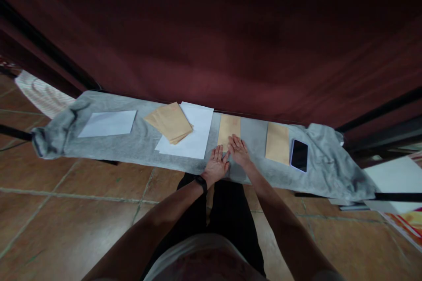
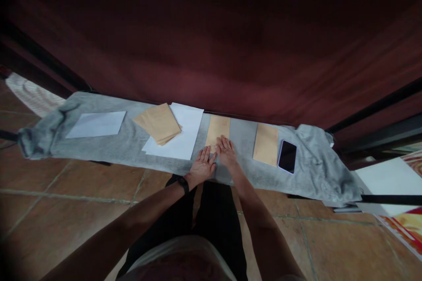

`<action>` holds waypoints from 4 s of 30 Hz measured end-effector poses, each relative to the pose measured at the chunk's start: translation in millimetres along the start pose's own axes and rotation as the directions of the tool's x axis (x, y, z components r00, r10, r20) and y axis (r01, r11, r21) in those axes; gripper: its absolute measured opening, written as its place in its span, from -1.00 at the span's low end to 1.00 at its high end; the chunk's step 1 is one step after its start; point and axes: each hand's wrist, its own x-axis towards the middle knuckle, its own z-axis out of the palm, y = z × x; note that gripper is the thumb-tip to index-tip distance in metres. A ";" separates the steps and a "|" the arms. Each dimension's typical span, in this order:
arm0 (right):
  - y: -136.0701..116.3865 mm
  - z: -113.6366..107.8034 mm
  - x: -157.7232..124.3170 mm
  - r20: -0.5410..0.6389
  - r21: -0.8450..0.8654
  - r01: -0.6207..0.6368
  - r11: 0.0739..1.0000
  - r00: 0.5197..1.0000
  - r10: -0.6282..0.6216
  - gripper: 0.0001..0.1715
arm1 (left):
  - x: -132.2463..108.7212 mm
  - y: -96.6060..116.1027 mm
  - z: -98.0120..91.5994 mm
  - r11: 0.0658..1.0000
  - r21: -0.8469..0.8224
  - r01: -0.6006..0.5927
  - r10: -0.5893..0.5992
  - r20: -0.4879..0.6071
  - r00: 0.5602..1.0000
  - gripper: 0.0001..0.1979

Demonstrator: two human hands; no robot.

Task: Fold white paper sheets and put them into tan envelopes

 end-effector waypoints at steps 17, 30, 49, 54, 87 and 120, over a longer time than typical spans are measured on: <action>27.0 0.4 75.2 0.027 0.031 -0.133 0.991 0.991 0.132 -0.25 | 0.6 -1.4 9.0 1.000 -0.028 0.000 0.000 -0.002 1.000 -0.39; 16.3 0.9 71.2 -0.038 0.061 -0.055 0.997 0.998 0.058 -0.23 | 1.3 -1.7 9.7 1.000 -0.011 0.022 -0.022 0.026 0.999 -0.39; 11.4 -5.8 97.4 -0.028 0.074 -0.017 0.997 0.999 0.019 -0.36 | 1.3 -3.5 12.9 0.999 0.039 0.025 -0.025 0.021 0.999 -0.39; 10.2 -4.4 106.8 -0.066 0.104 -0.110 0.988 0.991 0.117 -0.30 | 0.2 -4.3 10.6 0.999 0.043 -0.001 0.002 -0.019 1.000 -0.39; -16.5 9.7 -77.5 -0.196 0.070 0.017 0.997 0.981 -0.003 -0.35 | 0.3 1.7 9.5 0.999 0.047 -0.006 0.006 0.004 1.000 -0.37; -19.4 9.5 -78.3 -0.248 0.050 -0.026 0.998 0.968 0.038 -0.47 | 26.2 2.7 3.8 0.990 -0.137 0.012 0.002 0.105 0.994 -0.43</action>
